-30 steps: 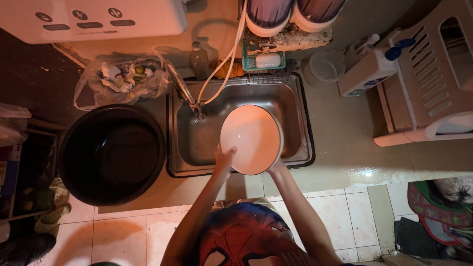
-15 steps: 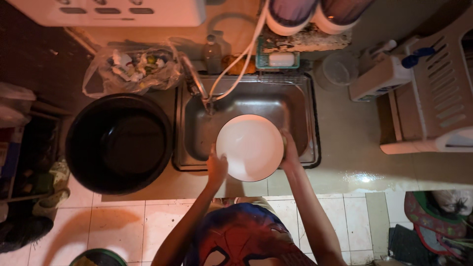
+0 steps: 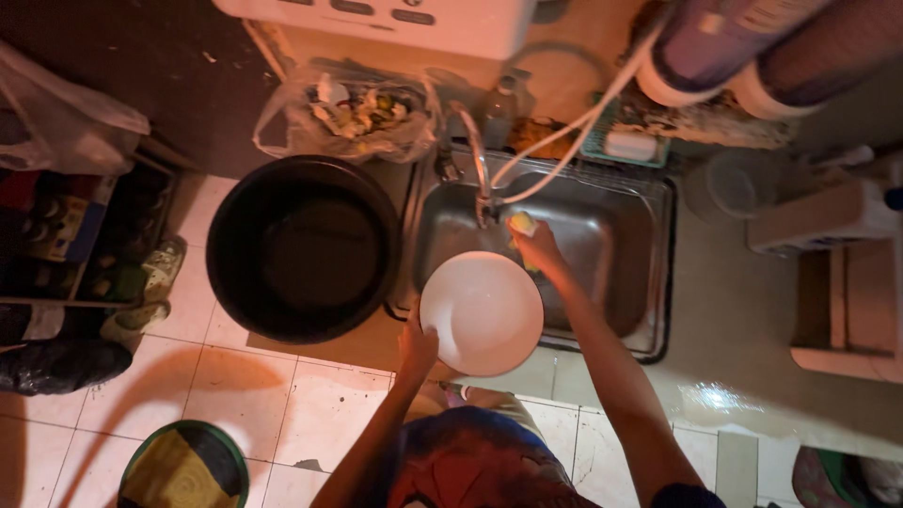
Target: The person scrubs the stainless steel sink basin with a sponge under running water, then washes their hands at the faucet. They pick up a white plate from a nearby shelf, scrub it with the sponge, rinse it under the tap, and hold the rinsed plate at the sink.
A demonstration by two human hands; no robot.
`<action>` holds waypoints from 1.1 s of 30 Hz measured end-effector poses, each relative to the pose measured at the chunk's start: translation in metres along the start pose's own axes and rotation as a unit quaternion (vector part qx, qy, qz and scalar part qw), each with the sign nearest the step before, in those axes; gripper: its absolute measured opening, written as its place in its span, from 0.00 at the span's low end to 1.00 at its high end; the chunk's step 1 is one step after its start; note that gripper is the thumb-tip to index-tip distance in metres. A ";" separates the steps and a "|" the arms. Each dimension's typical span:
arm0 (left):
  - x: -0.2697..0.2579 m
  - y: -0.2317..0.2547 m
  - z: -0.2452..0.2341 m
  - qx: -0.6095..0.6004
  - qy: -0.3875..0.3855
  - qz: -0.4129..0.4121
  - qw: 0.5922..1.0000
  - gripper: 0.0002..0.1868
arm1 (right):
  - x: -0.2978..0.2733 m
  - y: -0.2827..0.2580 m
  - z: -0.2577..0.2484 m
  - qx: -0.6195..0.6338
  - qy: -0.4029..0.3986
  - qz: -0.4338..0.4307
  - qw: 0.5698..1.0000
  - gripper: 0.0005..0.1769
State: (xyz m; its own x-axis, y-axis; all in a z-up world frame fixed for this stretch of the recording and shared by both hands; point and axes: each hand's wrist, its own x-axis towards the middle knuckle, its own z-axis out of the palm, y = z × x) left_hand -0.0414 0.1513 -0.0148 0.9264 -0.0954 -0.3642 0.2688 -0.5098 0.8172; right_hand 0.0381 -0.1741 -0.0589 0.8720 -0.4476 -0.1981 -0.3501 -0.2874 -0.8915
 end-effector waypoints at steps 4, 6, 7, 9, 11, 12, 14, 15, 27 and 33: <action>-0.010 -0.016 -0.016 -0.009 -0.015 -0.050 0.999 0.36 | 0.043 0.000 0.036 0.049 -0.001 0.050 0.998 0.24; -0.020 -0.026 -0.025 -0.032 0.005 -0.018 0.999 0.36 | 0.058 -0.001 0.061 0.050 0.007 0.070 0.996 0.30; -0.024 -0.031 -0.028 -0.044 0.014 -0.002 0.999 0.36 | 0.065 -0.001 0.074 0.046 0.016 0.080 0.996 0.33; -0.030 -0.039 -0.035 -0.031 0.039 0.050 0.998 0.36 | 0.077 -0.003 0.104 0.026 0.043 0.092 0.995 0.40; -0.032 -0.045 -0.041 -0.019 0.040 0.028 0.999 0.36 | 0.084 -0.005 0.130 0.009 0.084 0.100 0.991 0.48; -0.034 -0.048 -0.044 -0.015 0.028 -0.019 0.999 0.37 | 0.087 -0.006 0.141 0.005 0.110 0.101 0.989 0.52; -0.035 -0.049 -0.051 -0.014 0.020 -0.056 0.998 0.36 | 0.091 -0.010 0.158 0.056 0.147 0.097 0.983 0.60; -0.036 -0.049 -0.054 -0.018 0.024 -0.047 0.998 0.36 | 0.091 -0.011 0.164 0.111 0.154 0.090 0.978 0.64; -0.027 -0.033 -0.069 -0.033 -0.026 -0.053 0.998 0.38 | 0.090 -0.042 0.176 0.077 0.232 -0.009 0.970 0.43; -0.019 -0.039 -0.070 -0.018 -0.037 -0.068 0.997 0.39 | 0.063 -0.050 0.163 -0.207 0.213 -0.192 0.935 0.34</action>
State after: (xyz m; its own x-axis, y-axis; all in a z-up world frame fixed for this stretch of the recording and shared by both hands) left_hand -0.0515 0.2323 -0.0082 0.8594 -0.0903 -0.5032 0.4010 -0.4915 0.7730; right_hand 0.1658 -0.0498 -0.0929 0.7761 -0.5152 0.3636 -0.2179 -0.7602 -0.6121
